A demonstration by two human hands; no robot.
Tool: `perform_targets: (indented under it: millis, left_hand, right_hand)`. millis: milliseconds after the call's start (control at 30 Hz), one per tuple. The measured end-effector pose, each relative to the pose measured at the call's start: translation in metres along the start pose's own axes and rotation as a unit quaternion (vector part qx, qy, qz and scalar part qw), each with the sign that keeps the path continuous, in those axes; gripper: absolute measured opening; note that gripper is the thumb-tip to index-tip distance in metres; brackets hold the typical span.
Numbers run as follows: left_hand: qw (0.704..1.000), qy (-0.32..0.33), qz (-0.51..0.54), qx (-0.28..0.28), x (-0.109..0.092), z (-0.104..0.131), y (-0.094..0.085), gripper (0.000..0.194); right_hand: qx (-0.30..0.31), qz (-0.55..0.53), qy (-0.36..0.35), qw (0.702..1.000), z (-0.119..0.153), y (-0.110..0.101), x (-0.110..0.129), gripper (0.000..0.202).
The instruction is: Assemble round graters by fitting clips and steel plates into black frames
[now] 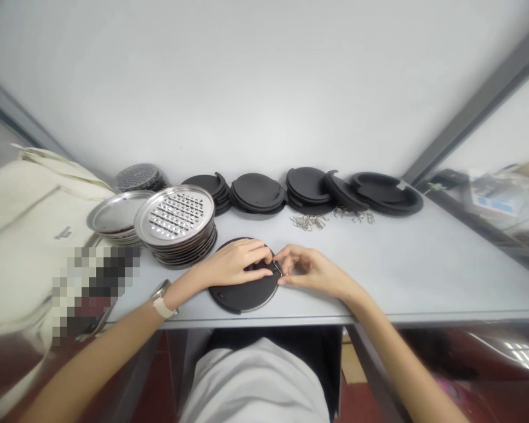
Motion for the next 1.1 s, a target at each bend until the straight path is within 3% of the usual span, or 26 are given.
perform_targets:
  millis: [1100]
  left_hand:
    - [1.0, -0.004, 0.002, 0.0, 0.0014, 0.0, 0.0011, 0.02]
  right_hand:
    - [0.006, -0.018, 0.003, 1.0, -0.0003, -0.0003, -0.0006, 0.036]
Point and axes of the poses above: each hand's wrist, its own z-axis away from the middle knuckle, its own y-axis out of the palm, x = y × z, the point moved 8 cm from there along -z, towards the middle knuckle, and after that the axes turned 1 degree about -z, right-handed, at the moved point
